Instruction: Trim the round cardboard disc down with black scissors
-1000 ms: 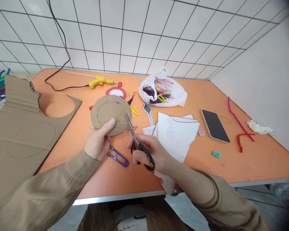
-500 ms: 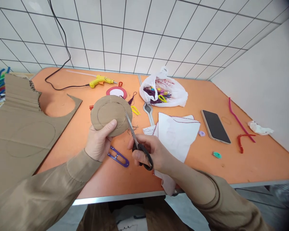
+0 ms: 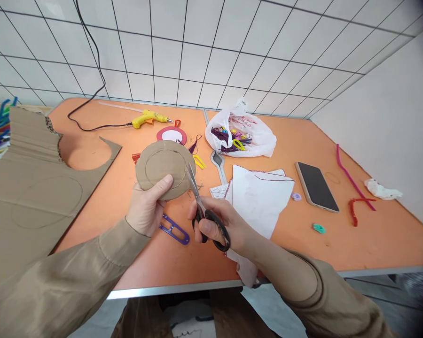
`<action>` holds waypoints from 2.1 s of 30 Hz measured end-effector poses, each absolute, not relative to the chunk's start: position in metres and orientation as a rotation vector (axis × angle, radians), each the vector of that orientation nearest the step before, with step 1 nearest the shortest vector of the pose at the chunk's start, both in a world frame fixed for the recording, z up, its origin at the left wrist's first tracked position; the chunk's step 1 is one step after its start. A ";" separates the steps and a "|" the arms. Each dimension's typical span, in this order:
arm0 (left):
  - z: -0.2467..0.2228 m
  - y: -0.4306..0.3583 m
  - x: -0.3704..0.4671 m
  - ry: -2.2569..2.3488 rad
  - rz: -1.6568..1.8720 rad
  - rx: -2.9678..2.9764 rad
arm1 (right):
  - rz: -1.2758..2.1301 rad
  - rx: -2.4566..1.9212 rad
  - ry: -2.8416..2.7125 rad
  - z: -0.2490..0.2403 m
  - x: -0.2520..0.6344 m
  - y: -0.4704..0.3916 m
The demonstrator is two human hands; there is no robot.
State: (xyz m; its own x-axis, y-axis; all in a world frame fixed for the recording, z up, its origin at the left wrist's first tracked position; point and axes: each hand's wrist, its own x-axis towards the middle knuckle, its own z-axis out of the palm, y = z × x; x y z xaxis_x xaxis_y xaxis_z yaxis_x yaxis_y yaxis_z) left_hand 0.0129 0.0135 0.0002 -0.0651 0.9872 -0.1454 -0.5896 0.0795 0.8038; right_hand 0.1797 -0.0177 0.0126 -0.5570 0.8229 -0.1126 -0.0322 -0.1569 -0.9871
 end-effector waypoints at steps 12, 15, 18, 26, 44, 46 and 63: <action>-0.004 0.018 0.010 0.864 1.443 0.656 | 1.705 -0.943 -1.522 0.011 0.180 -0.018; -0.005 0.019 0.009 0.864 1.440 0.664 | 1.714 -0.958 -1.508 0.012 0.179 -0.017; -0.005 0.019 0.008 0.864 1.440 0.682 | 1.749 -0.986 -1.475 0.013 0.179 -0.017; -0.005 0.018 0.009 0.867 1.442 0.693 | 1.748 -1.049 -1.477 0.013 0.178 -0.015; -0.005 0.022 0.006 0.877 1.436 0.663 | 1.688 -0.978 -1.542 0.014 0.182 -0.018; -0.006 0.024 0.004 0.883 1.439 0.688 | 1.688 -0.985 -1.545 0.014 0.181 -0.018; -0.012 0.029 -0.003 0.923 1.433 0.836 | 1.774 -1.025 -1.503 0.017 0.183 -0.015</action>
State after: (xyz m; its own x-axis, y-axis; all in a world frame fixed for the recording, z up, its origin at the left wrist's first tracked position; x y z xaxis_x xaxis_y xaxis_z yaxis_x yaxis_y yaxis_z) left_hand -0.0031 0.0292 -0.0122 -0.0653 0.9976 -0.0208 -0.4319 -0.0095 0.9019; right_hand 0.1826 -0.0152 0.0170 -0.5278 0.8301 -0.1797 0.0409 -0.1865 -0.9816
